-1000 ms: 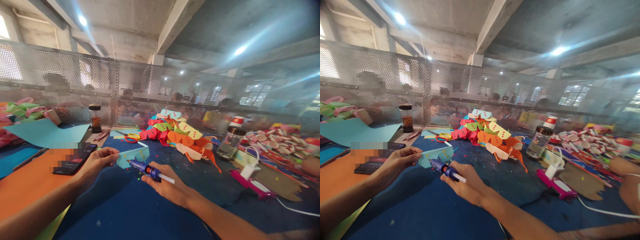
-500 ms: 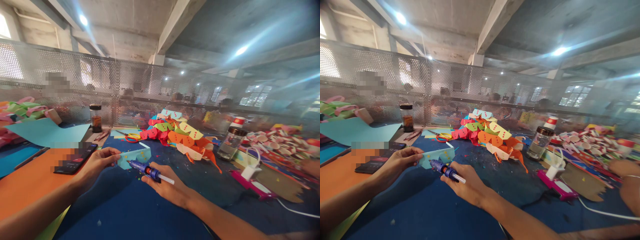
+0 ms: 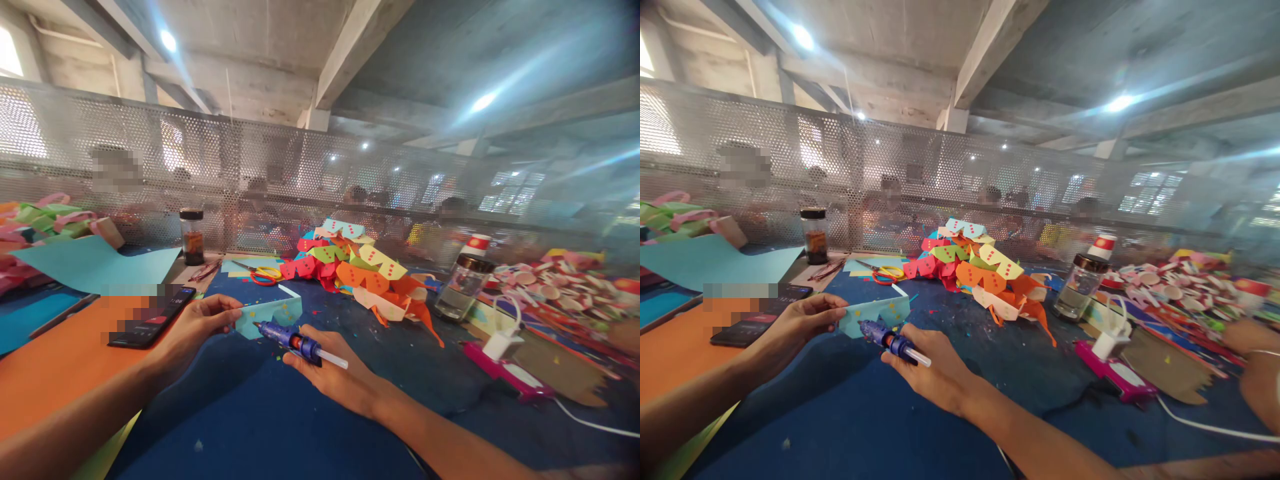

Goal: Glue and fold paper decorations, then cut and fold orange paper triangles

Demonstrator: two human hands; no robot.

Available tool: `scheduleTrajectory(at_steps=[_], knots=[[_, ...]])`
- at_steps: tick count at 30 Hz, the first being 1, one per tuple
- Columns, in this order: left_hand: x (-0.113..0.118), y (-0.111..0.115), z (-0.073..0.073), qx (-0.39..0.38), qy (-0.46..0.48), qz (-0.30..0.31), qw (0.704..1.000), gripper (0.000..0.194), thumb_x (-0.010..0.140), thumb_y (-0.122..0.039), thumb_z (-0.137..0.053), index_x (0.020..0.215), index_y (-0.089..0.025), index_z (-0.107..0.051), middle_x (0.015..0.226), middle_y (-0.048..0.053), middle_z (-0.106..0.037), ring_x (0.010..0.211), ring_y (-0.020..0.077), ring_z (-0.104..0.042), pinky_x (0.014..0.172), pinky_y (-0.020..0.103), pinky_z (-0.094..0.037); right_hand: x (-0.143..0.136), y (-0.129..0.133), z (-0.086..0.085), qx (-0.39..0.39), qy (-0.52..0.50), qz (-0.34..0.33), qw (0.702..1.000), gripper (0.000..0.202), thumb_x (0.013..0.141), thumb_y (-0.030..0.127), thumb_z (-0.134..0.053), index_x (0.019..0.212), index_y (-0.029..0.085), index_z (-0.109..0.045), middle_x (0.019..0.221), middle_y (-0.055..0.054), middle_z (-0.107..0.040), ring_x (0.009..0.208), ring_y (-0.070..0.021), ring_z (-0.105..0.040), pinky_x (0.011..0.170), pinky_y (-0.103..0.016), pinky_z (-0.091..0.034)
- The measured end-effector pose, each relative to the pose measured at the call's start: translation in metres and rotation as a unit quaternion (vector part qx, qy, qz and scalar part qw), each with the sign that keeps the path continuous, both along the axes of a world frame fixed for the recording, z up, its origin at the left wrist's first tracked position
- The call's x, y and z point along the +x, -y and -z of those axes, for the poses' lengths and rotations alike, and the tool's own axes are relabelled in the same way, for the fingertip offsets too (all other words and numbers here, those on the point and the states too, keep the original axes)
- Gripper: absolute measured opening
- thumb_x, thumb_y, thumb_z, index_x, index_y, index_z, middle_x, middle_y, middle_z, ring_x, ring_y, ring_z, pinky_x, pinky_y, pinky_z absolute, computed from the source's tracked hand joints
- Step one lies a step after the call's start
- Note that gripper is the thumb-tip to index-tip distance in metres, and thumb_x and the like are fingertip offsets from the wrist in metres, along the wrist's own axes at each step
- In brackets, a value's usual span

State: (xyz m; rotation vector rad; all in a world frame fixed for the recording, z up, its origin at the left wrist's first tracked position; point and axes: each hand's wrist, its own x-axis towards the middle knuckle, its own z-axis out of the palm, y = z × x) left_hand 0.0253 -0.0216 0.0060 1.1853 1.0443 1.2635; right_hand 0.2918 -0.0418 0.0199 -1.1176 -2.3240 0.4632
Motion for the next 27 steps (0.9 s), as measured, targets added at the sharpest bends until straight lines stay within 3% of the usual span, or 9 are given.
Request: scheduleTrajectory(at_steps=[27], knots=[[-0.0012, -0.0021, 0.0027, -0.003, 0.008, 0.011, 1.0, 0.033, 0.063, -0.04, -0.089, 0.083, -0.019, -0.073, 0.072, -0.001, -0.065, 0.06, 0.0097, -0.054, 0.058, 0.021, -0.042, 0.0014, -0.0007, 0.0029, -0.003, 0.001, -0.003, 1.0, 0.032, 0.093, 0.041, -0.063, 0.076, 0.022, -0.043, 0.068, 0.004, -0.056, 0.055, -0.0096, -0.043, 0.054, -0.025, -0.029]])
